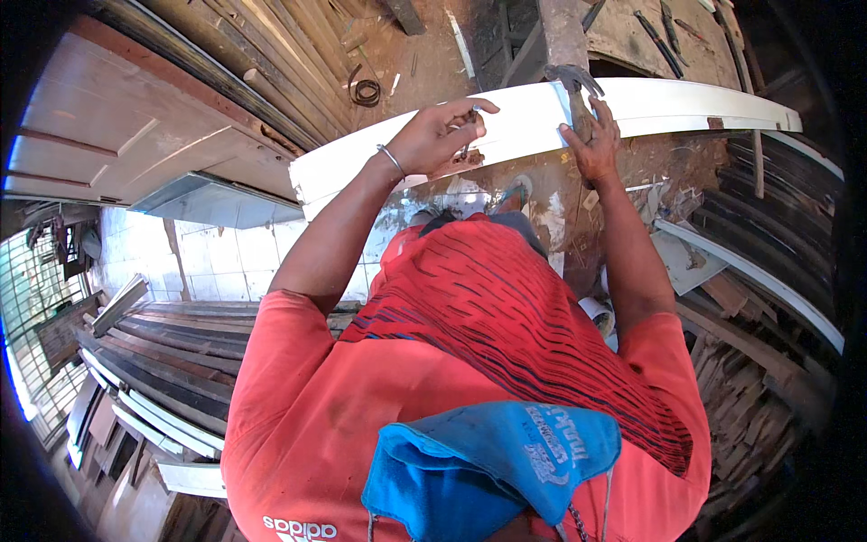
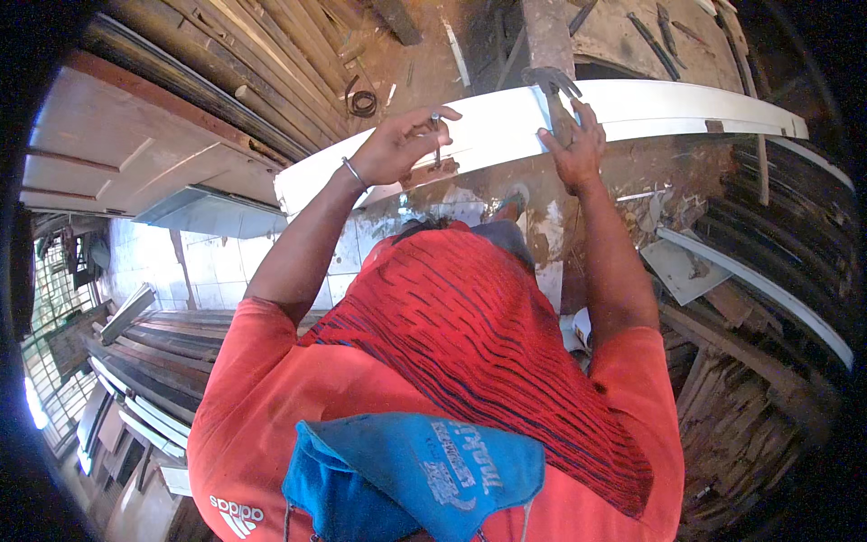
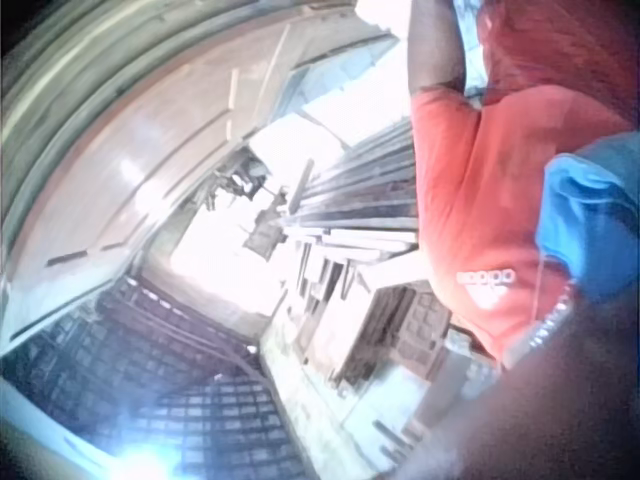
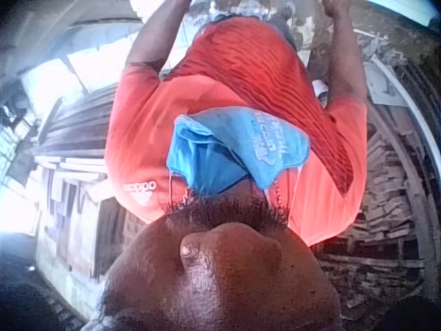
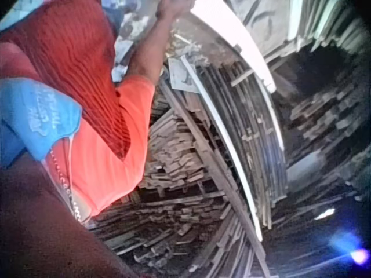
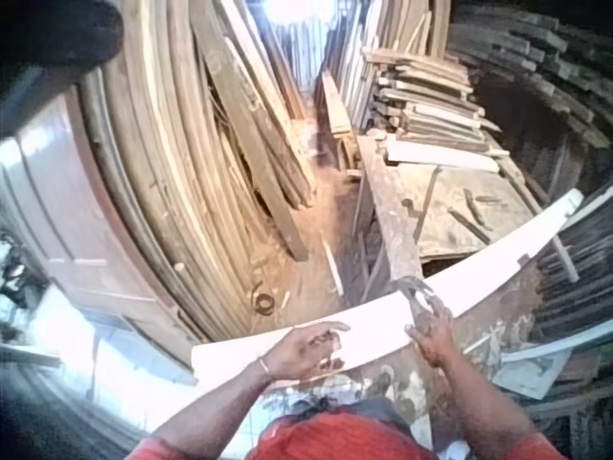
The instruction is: The person works on a wooden piece by hammering nails into a metal hinge and then using pincers to pull out or adjust components.
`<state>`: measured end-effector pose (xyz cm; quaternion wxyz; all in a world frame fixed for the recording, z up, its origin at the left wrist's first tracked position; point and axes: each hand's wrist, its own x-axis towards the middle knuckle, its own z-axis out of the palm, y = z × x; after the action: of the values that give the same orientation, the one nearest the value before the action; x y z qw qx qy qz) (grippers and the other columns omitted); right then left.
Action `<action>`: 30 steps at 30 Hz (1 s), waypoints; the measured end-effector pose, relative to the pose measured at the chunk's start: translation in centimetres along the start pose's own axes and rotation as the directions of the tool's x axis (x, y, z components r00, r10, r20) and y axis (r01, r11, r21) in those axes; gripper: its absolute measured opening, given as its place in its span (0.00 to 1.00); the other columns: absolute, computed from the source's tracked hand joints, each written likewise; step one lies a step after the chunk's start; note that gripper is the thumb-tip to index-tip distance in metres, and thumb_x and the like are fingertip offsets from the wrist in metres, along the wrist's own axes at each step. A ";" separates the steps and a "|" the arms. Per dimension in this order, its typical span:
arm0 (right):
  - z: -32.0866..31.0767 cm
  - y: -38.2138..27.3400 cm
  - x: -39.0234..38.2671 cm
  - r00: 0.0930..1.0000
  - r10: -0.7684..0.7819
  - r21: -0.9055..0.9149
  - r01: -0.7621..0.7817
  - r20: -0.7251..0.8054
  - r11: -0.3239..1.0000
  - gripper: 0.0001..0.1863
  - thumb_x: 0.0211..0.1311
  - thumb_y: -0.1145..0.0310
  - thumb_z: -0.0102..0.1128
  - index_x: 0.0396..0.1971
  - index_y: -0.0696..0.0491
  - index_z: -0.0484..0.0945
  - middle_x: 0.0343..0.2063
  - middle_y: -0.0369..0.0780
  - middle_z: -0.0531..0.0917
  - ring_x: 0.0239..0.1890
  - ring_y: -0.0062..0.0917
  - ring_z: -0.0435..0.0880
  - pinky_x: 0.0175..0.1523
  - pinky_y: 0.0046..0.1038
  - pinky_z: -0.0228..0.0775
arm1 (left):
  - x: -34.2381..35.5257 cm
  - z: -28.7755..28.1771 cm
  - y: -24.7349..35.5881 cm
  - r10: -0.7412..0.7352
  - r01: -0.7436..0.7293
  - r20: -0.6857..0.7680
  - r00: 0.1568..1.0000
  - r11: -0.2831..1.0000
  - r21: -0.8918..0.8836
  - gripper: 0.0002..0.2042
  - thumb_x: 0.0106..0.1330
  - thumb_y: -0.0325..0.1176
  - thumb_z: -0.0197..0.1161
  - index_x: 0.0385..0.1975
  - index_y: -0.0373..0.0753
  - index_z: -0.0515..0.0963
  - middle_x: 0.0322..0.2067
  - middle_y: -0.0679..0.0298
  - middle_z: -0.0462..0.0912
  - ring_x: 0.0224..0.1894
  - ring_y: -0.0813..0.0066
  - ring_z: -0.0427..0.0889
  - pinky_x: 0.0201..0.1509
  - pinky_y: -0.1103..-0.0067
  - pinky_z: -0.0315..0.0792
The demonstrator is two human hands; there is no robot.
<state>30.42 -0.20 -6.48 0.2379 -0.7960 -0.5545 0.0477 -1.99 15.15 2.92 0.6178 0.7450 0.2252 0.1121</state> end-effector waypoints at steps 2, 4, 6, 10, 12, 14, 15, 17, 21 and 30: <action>-0.1 0.0 0.2 1.000 0.002 -0.014 -0.002 0.002 1.000 0.37 0.57 0.42 0.67 0.58 0.57 0.80 0.71 0.43 0.65 0.76 0.39 0.54 0.76 0.43 0.40 | -0.2 0.4 -0.5 -0.008 0.008 -0.047 0.999 1.000 -0.017 0.18 0.75 0.37 0.60 0.62 0.41 0.75 0.42 0.66 0.83 0.48 0.76 0.81 0.57 0.75 0.74; -0.3 -0.3 0.5 1.000 0.028 -0.004 -0.027 0.013 1.000 0.37 0.57 0.44 0.69 0.57 0.58 0.79 0.71 0.44 0.65 0.75 0.39 0.56 0.75 0.41 0.45 | -0.3 0.6 -0.9 0.038 -0.038 -0.092 0.995 0.999 0.000 0.18 0.74 0.36 0.60 0.62 0.42 0.75 0.39 0.66 0.83 0.44 0.78 0.82 0.53 0.75 0.75; -0.8 -0.9 0.1 0.997 0.075 0.029 -0.076 0.035 0.997 0.35 0.57 0.49 0.70 0.58 0.59 0.79 0.70 0.46 0.66 0.75 0.38 0.58 0.74 0.39 0.50 | -0.2 0.6 -1.0 0.139 -0.133 -0.130 0.982 0.990 0.056 0.18 0.73 0.34 0.59 0.62 0.45 0.75 0.32 0.64 0.84 0.36 0.81 0.82 0.45 0.77 0.77; -3.0 -6.0 -3.0 0.986 0.161 0.486 -0.159 0.039 0.859 0.28 0.61 0.57 0.71 0.55 0.59 0.78 0.50 0.46 0.81 0.54 0.31 0.78 0.58 0.33 0.70 | -0.7 0.6 -0.1 0.135 -0.135 0.071 0.988 0.991 -0.004 0.17 0.73 0.31 0.56 0.61 0.42 0.77 0.34 0.62 0.86 0.34 0.78 0.86 0.42 0.78 0.80; -6.1 -10.4 -5.7 0.917 0.309 0.576 -0.398 0.251 0.714 0.22 0.64 0.58 0.70 0.49 0.58 0.78 0.34 0.40 0.83 0.35 0.23 0.81 0.40 0.28 0.74 | -0.9 0.7 0.3 0.147 -0.151 0.056 0.988 0.986 0.076 0.16 0.73 0.30 0.55 0.58 0.41 0.78 0.33 0.61 0.86 0.33 0.78 0.86 0.42 0.78 0.80; -8.8 -13.8 -7.6 0.862 0.357 0.590 -0.506 0.359 0.629 0.17 0.66 0.59 0.68 0.44 0.56 0.78 0.24 0.33 0.79 0.23 0.18 0.77 0.28 0.24 0.70 | -1.1 1.0 0.2 0.165 -0.166 0.021 0.986 0.980 0.109 0.14 0.73 0.30 0.55 0.54 0.39 0.81 0.32 0.60 0.86 0.32 0.77 0.87 0.42 0.77 0.80; -10.0 -15.2 -8.3 0.857 0.352 0.613 -0.515 0.376 0.599 0.15 0.67 0.59 0.67 0.42 0.55 0.77 0.21 0.32 0.78 0.20 0.17 0.75 0.25 0.24 0.68 | -1.0 1.0 -0.1 0.182 -0.184 0.031 0.983 0.977 0.111 0.14 0.73 0.30 0.56 0.54 0.39 0.81 0.32 0.59 0.86 0.32 0.76 0.87 0.42 0.77 0.80; -12.6 -17.2 -8.6 0.854 0.334 0.656 -0.521 0.399 0.546 0.15 0.70 0.59 0.63 0.41 0.55 0.77 0.20 0.32 0.76 0.18 0.17 0.73 0.23 0.23 0.66 | -0.9 0.8 -0.6 0.213 -0.217 0.042 0.976 0.969 0.116 0.14 0.72 0.32 0.57 0.54 0.40 0.81 0.32 0.58 0.87 0.31 0.75 0.87 0.41 0.76 0.80; -18.2 -20.8 -8.5 0.959 0.238 0.807 -0.263 0.157 0.529 0.19 0.73 0.55 0.57 0.49 0.57 0.73 0.24 0.35 0.77 0.21 0.19 0.74 0.25 0.24 0.69 | -0.9 0.3 0.0 0.176 -0.196 0.118 0.977 0.963 0.185 0.15 0.72 0.36 0.61 0.54 0.38 0.80 0.35 0.55 0.86 0.35 0.69 0.85 0.44 0.71 0.78; -16.2 -21.6 -9.2 0.788 0.184 0.285 -0.414 0.587 0.865 0.24 0.72 0.45 0.55 0.35 0.54 0.76 0.24 0.38 0.79 0.26 0.21 0.79 0.31 0.27 0.71 | -0.5 0.5 -1.2 0.234 -0.261 0.130 0.964 0.926 0.274 0.14 0.72 0.37 0.60 0.52 0.40 0.82 0.33 0.56 0.87 0.34 0.65 0.87 0.43 0.70 0.78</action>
<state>13.89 -7.94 15.41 0.2176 -0.7629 -0.4407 0.4201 -2.40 14.61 1.70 0.4935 0.8539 0.1137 0.1197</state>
